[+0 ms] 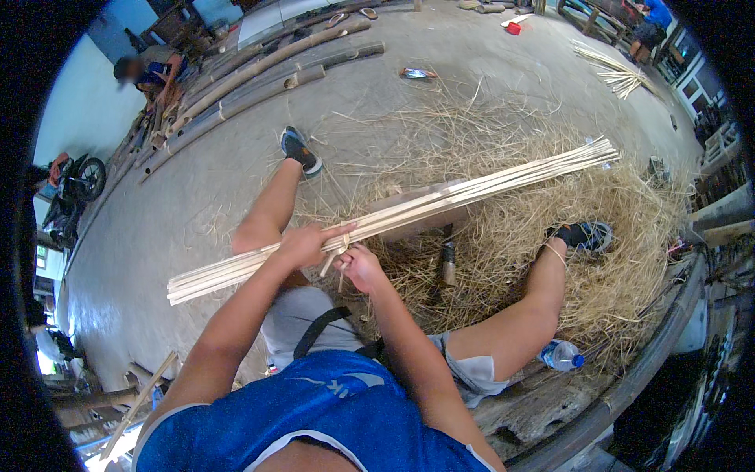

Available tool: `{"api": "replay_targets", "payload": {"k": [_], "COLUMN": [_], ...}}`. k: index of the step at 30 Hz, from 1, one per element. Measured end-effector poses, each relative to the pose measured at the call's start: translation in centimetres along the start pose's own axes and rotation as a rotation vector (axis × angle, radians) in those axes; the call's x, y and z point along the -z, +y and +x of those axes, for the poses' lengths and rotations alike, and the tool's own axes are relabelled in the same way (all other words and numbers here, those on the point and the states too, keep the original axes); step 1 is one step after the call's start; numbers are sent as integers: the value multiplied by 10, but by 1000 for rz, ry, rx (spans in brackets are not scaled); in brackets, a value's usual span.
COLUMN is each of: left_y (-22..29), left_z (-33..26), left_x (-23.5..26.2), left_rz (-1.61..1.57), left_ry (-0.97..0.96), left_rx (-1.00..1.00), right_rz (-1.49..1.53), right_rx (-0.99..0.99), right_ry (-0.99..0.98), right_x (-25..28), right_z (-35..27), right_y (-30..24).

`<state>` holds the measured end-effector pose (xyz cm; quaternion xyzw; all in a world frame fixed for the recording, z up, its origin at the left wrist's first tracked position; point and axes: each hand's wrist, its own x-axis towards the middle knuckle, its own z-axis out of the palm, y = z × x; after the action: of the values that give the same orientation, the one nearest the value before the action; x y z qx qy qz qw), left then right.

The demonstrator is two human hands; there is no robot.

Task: The person splits bamboo strips using a knife and wooden block, then gathers and aligns the strips into a bundle. They stand and place the bundle upright against a rack.

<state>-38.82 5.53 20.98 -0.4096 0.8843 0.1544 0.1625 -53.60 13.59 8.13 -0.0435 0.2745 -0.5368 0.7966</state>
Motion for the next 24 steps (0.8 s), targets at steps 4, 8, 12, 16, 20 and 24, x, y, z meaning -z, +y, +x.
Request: {"api": "replay_targets", "payload": {"k": [4,8,12,16,20,24], "left_y": [-1,-1,0,-2,-4,-8], "left_z": [0,2,2,1,2,6], "left_x": [-3,-6,-6,-5,-8,-14], "left_rz": [-29,-3,-55,-76,-95,-103], "left_ry": [33,-6,4,-3,-8,20], "left_rx": [-1,5,79,42,25,7], "right_rz": [239,-164,-324,-391,-95,81], "right_rx": [-88,-29,-39,-4,-27,-136], "right_ry": [20,137,176,214,53,8], "right_x": [-1,-4,1,7,6,1], "right_z": [-5,-2,-1,-1,-4,-13], "right_y": [-2,0,-1,1,5,2]}}
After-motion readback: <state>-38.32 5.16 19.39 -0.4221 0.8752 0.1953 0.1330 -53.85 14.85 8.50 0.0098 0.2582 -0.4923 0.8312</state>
